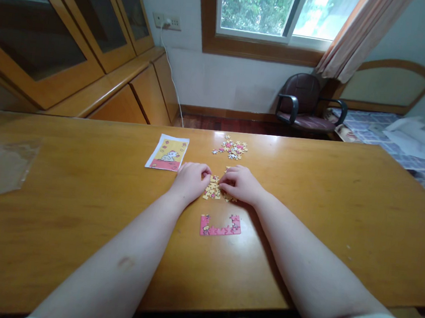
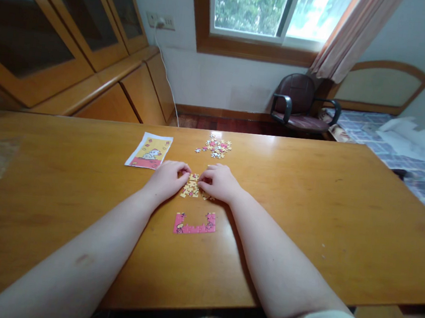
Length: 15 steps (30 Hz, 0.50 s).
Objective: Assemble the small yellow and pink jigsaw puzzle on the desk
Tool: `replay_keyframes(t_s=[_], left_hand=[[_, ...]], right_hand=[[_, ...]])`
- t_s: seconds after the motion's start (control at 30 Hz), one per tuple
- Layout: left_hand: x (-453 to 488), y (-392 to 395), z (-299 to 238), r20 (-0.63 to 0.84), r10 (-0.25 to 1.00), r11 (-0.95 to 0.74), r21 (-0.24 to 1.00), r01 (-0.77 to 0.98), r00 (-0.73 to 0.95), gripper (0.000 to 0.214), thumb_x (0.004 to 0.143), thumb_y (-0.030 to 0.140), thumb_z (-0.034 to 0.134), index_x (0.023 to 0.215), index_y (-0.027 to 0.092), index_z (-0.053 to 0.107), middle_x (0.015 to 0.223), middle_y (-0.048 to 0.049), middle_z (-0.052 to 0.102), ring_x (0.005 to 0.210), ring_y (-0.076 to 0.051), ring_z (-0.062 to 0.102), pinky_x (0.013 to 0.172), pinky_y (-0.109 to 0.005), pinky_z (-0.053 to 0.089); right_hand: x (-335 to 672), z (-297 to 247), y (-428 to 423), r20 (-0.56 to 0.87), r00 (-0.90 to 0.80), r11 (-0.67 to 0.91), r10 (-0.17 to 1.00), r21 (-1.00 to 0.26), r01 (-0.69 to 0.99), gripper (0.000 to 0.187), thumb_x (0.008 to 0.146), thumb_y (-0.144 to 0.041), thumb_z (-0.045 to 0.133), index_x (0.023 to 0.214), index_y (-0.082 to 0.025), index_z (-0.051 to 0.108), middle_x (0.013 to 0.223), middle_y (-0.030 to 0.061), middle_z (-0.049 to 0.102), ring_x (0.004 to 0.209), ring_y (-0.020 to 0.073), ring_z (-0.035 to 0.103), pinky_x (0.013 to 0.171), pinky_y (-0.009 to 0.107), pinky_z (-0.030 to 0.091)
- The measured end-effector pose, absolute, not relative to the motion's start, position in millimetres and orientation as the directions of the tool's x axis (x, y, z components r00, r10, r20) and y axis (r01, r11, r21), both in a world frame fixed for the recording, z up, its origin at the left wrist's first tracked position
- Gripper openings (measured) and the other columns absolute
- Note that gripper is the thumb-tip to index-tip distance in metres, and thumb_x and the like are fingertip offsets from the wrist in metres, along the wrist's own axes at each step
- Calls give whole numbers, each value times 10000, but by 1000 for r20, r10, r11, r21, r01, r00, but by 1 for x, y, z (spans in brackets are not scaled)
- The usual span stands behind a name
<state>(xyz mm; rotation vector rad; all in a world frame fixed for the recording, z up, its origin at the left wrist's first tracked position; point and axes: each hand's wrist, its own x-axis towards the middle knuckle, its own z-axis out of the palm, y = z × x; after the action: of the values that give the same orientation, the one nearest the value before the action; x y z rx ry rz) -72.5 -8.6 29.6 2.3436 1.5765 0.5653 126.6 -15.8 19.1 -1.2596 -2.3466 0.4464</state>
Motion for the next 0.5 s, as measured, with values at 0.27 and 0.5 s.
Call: replay_keyframes(t_s=[0.27,0.5], left_hand=[[-71,-12,26,166,846,-523,447,725,507,251,836,256,532,1001,247,721,1168,-45,674,1133,-246,554,1023,-439,400],[-71,-9,24,166,826,-549,449,705,538,226,844,266,536,971,232,720,1060,-39,709,1044,-231,598,977,-411,433]], right_hand=[[134,14,-10,259,-176,273,950,-411,870,421,933,-382,499,600,-188,669,688,53,628,704,172,514,721,305,360],[130,19,-15,319,-420,526,850,-471,708,210,867,-291,586,743,-199,728,790,47,677,762,171,564,773,302,401]])
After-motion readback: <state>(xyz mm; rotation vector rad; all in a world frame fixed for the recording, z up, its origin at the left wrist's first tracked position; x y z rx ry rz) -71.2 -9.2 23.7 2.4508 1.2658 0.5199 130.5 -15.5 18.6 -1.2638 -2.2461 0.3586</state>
